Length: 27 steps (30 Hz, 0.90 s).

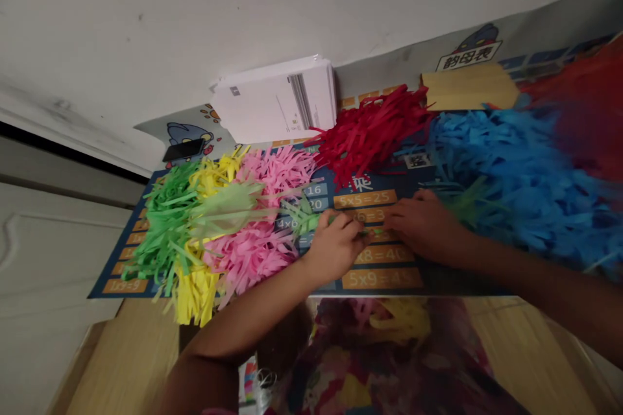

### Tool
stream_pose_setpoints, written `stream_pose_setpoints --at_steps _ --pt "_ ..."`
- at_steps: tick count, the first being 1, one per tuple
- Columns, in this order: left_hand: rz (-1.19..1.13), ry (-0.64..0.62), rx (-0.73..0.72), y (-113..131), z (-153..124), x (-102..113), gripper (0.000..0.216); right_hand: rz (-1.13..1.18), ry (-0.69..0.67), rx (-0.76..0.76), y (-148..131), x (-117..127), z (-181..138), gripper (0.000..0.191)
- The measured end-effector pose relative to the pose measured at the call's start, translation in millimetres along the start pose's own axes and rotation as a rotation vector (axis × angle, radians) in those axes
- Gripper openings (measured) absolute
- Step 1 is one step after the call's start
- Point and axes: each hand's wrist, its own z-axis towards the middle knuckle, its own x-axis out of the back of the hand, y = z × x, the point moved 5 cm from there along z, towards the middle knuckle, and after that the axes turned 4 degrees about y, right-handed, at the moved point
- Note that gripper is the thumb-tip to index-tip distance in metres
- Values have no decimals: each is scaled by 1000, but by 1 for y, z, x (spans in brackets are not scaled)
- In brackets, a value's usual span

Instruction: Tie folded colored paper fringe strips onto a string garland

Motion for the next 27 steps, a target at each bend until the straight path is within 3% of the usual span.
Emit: stream_pose_setpoints --at_steps 4,7,11,14,17,21,24,27 --pt "47 0 -57 7 10 3 22 -110 99 236 -16 -5 -1 19" --pt "80 -45 -65 8 18 -4 24 -137 134 321 -19 -12 2 23" --pt "190 -38 -81 8 23 -10 23 -137 233 252 -21 -11 7 25" --pt "237 135 -94 13 21 18 17 -115 324 151 -31 10 1 21" --pt "157 339 -155 26 13 70 12 192 323 -44 -40 46 -10 21" --pt "14 409 -214 45 10 121 17 820 59 -189 -47 73 -17 31" --pt "-29 499 -148 54 9 128 13 1081 30 -220 -49 72 -21 34" --pt "-157 628 -17 59 7 118 6 1281 190 -304 -49 55 -29 31"
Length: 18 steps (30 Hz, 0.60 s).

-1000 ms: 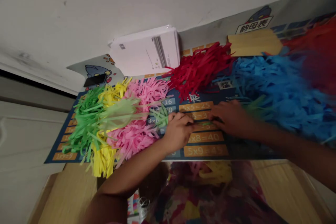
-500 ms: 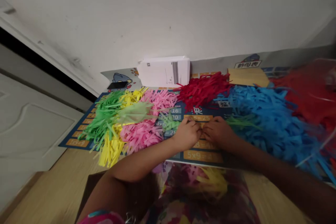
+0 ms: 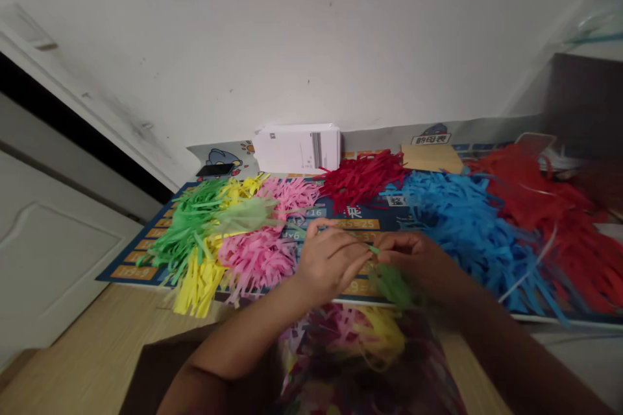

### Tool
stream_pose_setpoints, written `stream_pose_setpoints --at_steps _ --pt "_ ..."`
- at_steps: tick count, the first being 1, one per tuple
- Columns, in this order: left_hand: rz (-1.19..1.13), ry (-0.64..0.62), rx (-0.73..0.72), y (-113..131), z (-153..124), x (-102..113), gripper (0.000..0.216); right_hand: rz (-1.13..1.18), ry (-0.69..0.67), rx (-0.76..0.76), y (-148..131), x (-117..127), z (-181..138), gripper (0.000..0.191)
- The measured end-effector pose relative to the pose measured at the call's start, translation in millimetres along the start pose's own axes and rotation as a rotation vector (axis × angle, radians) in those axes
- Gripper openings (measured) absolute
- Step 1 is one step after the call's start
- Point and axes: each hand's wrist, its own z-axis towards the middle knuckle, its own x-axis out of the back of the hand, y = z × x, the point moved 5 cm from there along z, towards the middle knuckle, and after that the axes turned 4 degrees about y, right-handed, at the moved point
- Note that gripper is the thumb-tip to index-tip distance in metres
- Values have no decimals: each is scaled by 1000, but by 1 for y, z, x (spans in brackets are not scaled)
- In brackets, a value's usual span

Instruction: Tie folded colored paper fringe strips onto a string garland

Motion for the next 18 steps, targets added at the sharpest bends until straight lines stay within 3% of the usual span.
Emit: stream_pose_setpoints --at_steps 5,11,14,18 --pt "-194 164 259 4 -15 -17 5 214 200 -21 28 -10 -18 33" --pt "-267 166 373 7 -24 -27 6 325 365 -72 31 -15 -25 34" --pt "-318 161 420 6 -27 -28 7 332 371 -69 32 -16 -21 32" --pt "-382 159 424 0 -32 -28 2 276 360 81 28 -20 -20 24"
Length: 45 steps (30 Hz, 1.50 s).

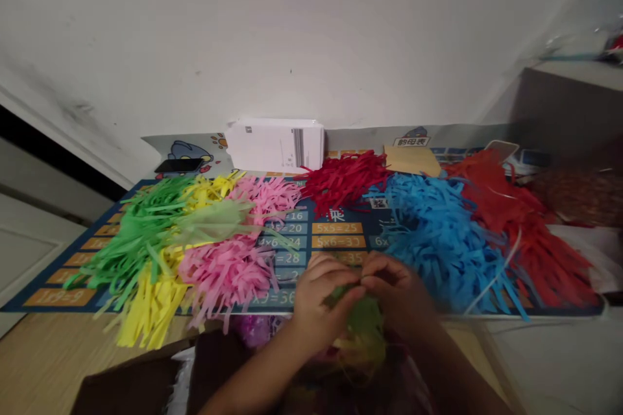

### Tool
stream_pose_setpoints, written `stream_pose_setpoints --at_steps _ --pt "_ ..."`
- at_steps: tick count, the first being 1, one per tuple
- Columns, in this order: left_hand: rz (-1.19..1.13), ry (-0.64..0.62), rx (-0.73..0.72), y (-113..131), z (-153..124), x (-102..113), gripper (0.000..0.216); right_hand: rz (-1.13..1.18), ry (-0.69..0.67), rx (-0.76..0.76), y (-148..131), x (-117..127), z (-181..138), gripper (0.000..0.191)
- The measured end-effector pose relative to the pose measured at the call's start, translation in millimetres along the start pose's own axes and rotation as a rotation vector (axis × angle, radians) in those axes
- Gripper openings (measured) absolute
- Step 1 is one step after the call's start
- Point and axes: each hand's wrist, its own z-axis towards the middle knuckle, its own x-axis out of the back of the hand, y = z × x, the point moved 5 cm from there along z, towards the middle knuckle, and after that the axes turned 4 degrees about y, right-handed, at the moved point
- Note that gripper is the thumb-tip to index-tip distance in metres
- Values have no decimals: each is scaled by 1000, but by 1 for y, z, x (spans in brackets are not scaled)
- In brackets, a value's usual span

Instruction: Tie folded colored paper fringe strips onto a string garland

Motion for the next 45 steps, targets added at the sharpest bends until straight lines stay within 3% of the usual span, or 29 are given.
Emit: stream_pose_setpoints --at_steps 3,5,8,10,12,14,21,28,30,32,34,37,40,45 --pt "-38 -15 6 -10 0 3 3 -111 -43 109 -7 1 4 20" --pt "-106 -21 97 -21 0 6 2 -313 -90 194 -17 9 21 18" --pt "-399 60 451 -44 -3 11 15 -902 -59 299 -30 40 78 18" --pt "-677 132 729 -58 -8 8 25 -1509 -66 236 -27 66 125 25" --pt "-883 157 903 -65 -11 3 32 -1683 -112 176 -21 85 163 27" --pt "-959 158 972 -70 -11 -1 38 -1765 -172 136 -11 92 184 25" --pt "-768 166 1002 -87 -11 0 48 -1933 -270 117 16 87 181 33" --pt "-526 123 920 -73 -13 5 41 -1890 -222 180 -7 74 160 33" --pt "-415 111 850 -64 -13 8 32 -1690 -219 251 -18 55 132 27" --pt "-334 94 773 -56 -13 9 24 -1237 -188 287 -26 35 94 19" --pt "-256 80 698 -49 -13 10 19 -798 -87 204 -21 24 58 15" --pt "-144 35 592 -41 -11 8 13 -377 91 70 0 17 22 17" --pt "-79 -14 494 -35 -9 4 11 -187 193 -17 19 17 10 17" --pt "23 -61 383 -28 -7 0 10 -170 258 12 21 25 7 18"
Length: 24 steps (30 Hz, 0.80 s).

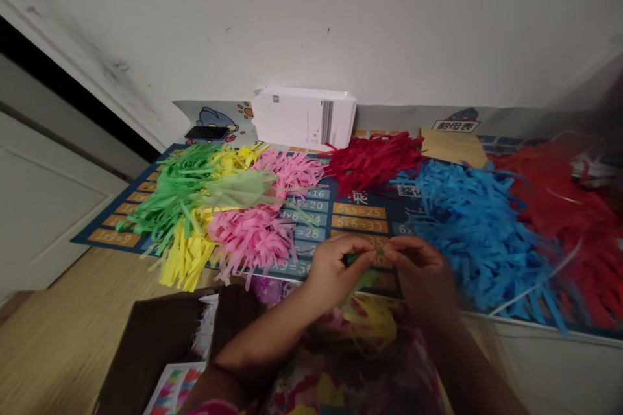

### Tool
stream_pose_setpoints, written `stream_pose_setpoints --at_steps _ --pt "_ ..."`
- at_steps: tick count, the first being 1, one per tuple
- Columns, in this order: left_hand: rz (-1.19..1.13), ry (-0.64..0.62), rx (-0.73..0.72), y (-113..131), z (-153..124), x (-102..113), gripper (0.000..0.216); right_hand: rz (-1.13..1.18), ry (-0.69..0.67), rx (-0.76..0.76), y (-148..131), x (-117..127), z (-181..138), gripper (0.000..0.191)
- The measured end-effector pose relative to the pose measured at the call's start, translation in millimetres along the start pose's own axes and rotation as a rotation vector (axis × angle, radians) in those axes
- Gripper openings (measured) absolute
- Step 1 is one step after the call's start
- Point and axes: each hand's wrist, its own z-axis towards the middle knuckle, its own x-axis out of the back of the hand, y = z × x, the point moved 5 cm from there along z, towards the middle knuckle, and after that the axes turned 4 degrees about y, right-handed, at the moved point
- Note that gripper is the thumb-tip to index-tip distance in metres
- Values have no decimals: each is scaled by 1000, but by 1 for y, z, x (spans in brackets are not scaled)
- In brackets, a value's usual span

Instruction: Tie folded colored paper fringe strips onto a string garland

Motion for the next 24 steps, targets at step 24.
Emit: stream_pose_setpoints --at_steps 24 --pt "104 -127 -287 3 4 -6 16 -296 -240 377 -18 9 -1 3"
